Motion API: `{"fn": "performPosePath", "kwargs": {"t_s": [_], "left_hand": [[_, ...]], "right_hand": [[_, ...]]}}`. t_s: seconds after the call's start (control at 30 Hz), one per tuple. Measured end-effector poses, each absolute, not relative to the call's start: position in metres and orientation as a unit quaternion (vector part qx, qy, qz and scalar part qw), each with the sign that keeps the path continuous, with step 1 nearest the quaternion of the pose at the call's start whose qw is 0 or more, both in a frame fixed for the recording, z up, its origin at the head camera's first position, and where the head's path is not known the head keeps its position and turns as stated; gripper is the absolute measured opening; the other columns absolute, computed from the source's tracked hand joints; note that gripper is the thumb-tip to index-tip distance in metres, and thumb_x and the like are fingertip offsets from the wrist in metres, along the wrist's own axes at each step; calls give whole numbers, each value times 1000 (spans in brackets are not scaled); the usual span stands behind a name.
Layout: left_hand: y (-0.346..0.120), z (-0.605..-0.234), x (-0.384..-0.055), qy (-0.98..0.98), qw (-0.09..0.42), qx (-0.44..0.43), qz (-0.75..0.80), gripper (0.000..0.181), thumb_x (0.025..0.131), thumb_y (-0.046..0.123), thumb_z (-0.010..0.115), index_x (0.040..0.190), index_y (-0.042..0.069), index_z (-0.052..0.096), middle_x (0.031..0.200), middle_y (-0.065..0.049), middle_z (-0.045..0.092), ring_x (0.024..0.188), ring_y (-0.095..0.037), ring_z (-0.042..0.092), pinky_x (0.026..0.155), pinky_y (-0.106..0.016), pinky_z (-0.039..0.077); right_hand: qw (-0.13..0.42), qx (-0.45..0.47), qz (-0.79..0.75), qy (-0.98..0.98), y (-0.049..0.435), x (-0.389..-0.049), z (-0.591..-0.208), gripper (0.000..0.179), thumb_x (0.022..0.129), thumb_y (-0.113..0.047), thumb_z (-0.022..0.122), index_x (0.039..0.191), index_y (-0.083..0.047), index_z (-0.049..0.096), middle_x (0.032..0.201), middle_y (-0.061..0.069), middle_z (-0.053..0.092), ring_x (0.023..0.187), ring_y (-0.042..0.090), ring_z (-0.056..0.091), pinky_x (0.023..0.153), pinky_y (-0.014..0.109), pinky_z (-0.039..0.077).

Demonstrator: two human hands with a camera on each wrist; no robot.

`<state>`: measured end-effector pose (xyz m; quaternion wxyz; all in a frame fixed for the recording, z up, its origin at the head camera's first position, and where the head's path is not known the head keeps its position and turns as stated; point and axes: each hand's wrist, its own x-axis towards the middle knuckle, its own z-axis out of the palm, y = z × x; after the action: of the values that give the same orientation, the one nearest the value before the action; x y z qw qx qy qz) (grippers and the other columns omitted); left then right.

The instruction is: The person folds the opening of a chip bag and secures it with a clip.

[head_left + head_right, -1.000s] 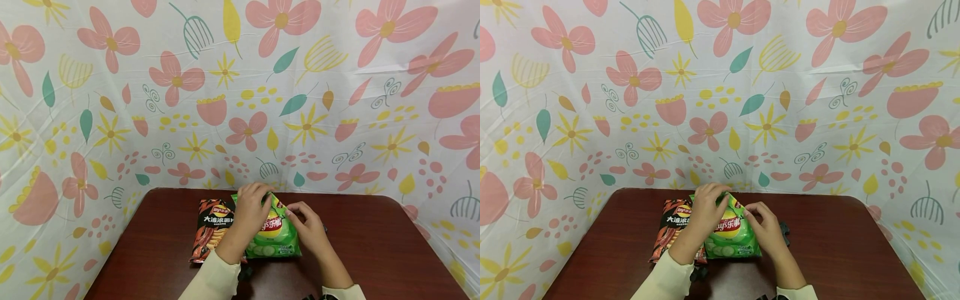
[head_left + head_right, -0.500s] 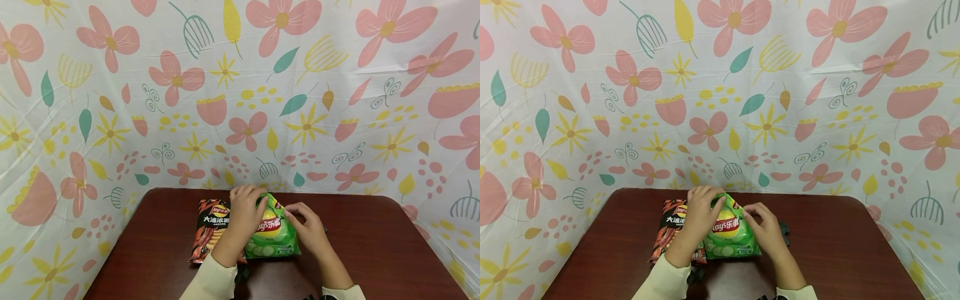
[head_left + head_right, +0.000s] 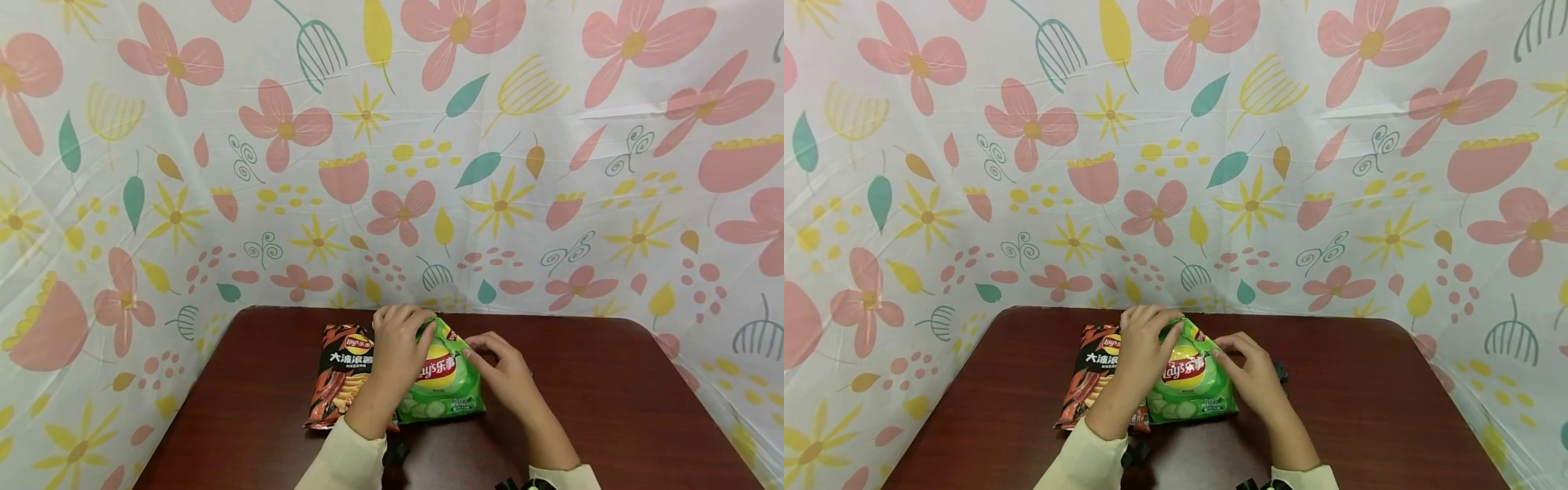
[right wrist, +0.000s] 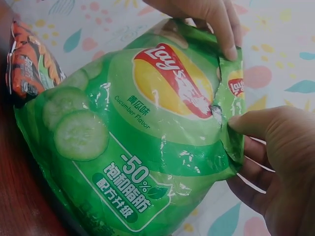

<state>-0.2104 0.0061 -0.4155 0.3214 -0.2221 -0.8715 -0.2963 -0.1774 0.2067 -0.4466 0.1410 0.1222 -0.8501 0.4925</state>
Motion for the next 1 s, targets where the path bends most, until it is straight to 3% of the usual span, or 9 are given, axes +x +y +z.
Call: {"fn": "performPosePath", "kwargs": {"t_s": [0.33, 0.53, 0.67, 0.8, 1.0], "left_hand": [[4, -420, -210, -862, 344, -222, -299, 12, 93, 26, 74, 104, 22, 78, 103, 6, 73, 100, -16, 65, 100, -47, 42], [2, -420, -210, -855, 350, -216, -315, 12, 92, 24, 75, 104, 21, 78, 102, 5, 74, 99, -15, 65, 100, -45, 42], [1, -420, -210, -860, 340, -210, -319, 12, 94, 25, 74, 105, 22, 78, 105, 6, 74, 100, -15, 65, 101, -44, 41], [0, -420, -210, -863, 333, -205, -320, 13, 95, 26, 72, 106, 22, 78, 106, 6, 73, 101, -15, 65, 102, -43, 41], [0, -420, -211, -857, 347, -205, -322, 11, 93, 24, 75, 104, 21, 78, 103, 5, 74, 99, -15, 66, 101, -45, 41]], "right_hand": [[142, 131, 485, -853, 219, -192, -474, 17, 100, -25, 65, 115, -22, 72, 107, -5, 67, 96, 4, 62, 81, 23, 55], [155, 100, 441, -879, 235, -195, -476, 26, 104, -25, 58, 125, -17, 70, 116, 0, 66, 100, 7, 60, 82, 22, 52], [143, 46, 391, -908, 253, -198, -478, 31, 104, -22, 57, 132, -11, 66, 125, 11, 62, 108, 23, 61, 90, 39, 52], [98, 4, 374, -922, 268, -199, -481, 40, 104, -22, 58, 139, -5, 58, 139, 23, 50, 125, 44, 53, 100, 61, 45], [32, -50, 349, -935, 284, -201, -489, 52, 102, -26, 58, 145, 3, 49, 147, 36, 37, 133, 55, 41, 106, 68, 38]]}}
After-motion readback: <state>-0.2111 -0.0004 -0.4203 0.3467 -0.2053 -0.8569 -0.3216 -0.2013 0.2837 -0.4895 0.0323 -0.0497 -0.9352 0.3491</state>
